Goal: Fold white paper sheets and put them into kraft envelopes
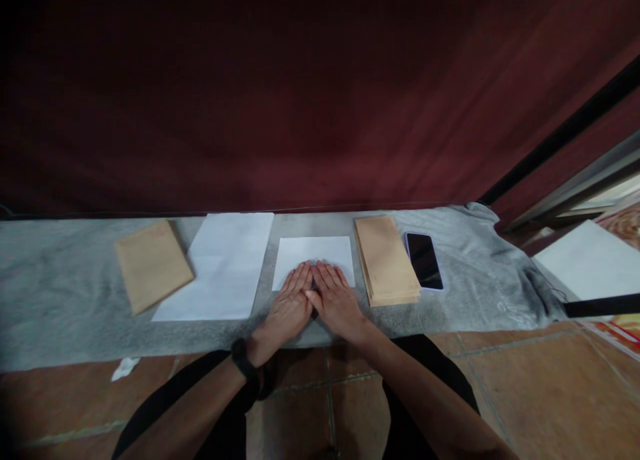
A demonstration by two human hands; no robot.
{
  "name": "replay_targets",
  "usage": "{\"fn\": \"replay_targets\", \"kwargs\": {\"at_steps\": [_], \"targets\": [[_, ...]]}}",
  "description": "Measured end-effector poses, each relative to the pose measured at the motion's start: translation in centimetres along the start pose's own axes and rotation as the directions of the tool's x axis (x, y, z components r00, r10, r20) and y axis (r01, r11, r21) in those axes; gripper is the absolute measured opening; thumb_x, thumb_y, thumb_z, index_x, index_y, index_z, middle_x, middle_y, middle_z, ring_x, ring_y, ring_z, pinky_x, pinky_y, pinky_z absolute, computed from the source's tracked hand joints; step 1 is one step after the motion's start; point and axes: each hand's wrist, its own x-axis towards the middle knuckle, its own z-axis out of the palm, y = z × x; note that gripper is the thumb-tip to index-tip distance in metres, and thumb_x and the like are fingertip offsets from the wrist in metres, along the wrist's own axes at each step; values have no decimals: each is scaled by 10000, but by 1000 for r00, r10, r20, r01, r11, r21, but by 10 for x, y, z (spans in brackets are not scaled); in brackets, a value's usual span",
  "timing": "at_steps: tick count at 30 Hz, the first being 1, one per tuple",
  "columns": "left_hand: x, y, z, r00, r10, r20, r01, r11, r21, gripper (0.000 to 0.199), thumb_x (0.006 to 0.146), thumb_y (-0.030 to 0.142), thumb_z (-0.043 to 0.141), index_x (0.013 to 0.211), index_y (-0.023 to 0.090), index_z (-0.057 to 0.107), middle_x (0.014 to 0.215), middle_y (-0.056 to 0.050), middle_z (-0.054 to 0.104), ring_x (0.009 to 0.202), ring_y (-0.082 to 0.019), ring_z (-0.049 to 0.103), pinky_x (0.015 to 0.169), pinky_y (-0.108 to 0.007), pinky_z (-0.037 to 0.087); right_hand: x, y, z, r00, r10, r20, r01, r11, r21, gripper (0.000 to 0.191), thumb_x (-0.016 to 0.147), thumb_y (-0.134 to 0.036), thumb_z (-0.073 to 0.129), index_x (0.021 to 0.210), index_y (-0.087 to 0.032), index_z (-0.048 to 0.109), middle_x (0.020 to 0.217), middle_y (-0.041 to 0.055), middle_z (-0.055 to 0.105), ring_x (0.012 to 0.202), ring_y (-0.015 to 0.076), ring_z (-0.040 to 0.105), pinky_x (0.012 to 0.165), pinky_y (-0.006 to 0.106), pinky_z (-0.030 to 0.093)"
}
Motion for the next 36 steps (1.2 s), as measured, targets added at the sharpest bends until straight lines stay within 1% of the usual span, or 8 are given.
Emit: {"fn": "replay_targets", "kwargs": {"at_steps": [4, 12, 19, 22, 26, 29, 32, 36], "targets": [[1, -4, 5, 1000, -15, -6, 15, 1000, 14, 572, 988, 173, 302, 1537, 13, 316, 1628, -191, 300, 1545, -258, 163, 1258, -476, 247, 0, 5, 4, 1000, 5, 20, -5, 1000, -26, 556, 1070, -419, 326, 1552, -148, 378, 1609, 108, 369, 1511, 256, 294, 1241, 492, 261], [0, -7, 6, 998, -61, -16, 61, 998, 23, 583, 1009, 248, 341, 1555, 50, 297, 1633, -173, 297, 1545, -255, 174, 1257, -477, 237, -6, 16, 8, 999, 6, -36, -10, 996, -94, 581, 1058, -445, 377, 1534, -114, 403, 1621, 138, 340, 1505, 274, 306, 1232, 467, 271], [-1, -9, 9, 984, -169, -49, 170, 985, 32, 693, 1015, 458, 404, 1540, 14, 316, 1619, -242, 279, 1535, -315, 205, 1238, -517, 254, -12, 20, 12, 989, 94, -118, -110, 984, -142, 647, 1057, -460, 363, 1578, -84, 284, 1604, 171, 364, 1497, 270, 321, 1216, 465, 286], [-3, -11, 10, 972, -219, -89, 221, 975, 20, 757, 997, 523, 437, 1522, -12, 335, 1604, -272, 293, 1529, -345, 214, 1226, -526, 273, -14, 20, 13, 983, 132, -131, -153, 975, -163, 670, 1053, -479, 362, 1560, -45, 306, 1594, 196, 373, 1489, 285, 334, 1209, 460, 295], [-5, -13, 8, 950, -288, -119, 289, 957, -5, 749, 998, 506, 445, 1495, -49, 366, 1573, -298, 340, 1512, -360, 260, 1223, -524, 282, -16, 21, 13, 972, 184, -144, -208, 962, -174, 676, 1049, -481, 363, 1547, -25, 324, 1581, 213, 387, 1477, 299, 354, 1198, 467, 310], [-2, -15, 3, 939, -313, -142, 316, 949, -1, 698, 1014, 447, 411, 1494, -57, 367, 1556, -298, 367, 1507, -361, 275, 1232, -557, 247, -15, 21, 12, 969, 201, -147, -224, 960, -165, 678, 1049, -480, 357, 1543, -16, 329, 1575, 225, 391, 1480, 308, 347, 1198, 477, 312], [6, -15, -3, 949, -277, -149, 281, 960, 9, 638, 1028, 385, 351, 1530, -7, 333, 1582, -246, 357, 1523, -328, 244, 1245, -562, 217, -9, 21, 8, 969, 198, -146, -217, 968, -129, 665, 1057, -461, 332, 1557, -24, 308, 1583, 221, 378, 1494, 310, 322, 1206, 485, 303], [20, -9, -2, 984, -162, -75, 162, 987, -6, 598, 1028, 312, 310, 1564, 48, 283, 1629, -175, 309, 1540, -258, 205, 1263, -481, 229, 6, 20, 5, 977, 174, -127, -181, 982, -53, 630, 1063, -421, 303, 1590, -78, 259, 1603, 186, 353, 1510, 296, 293, 1218, 509, 288]]}}
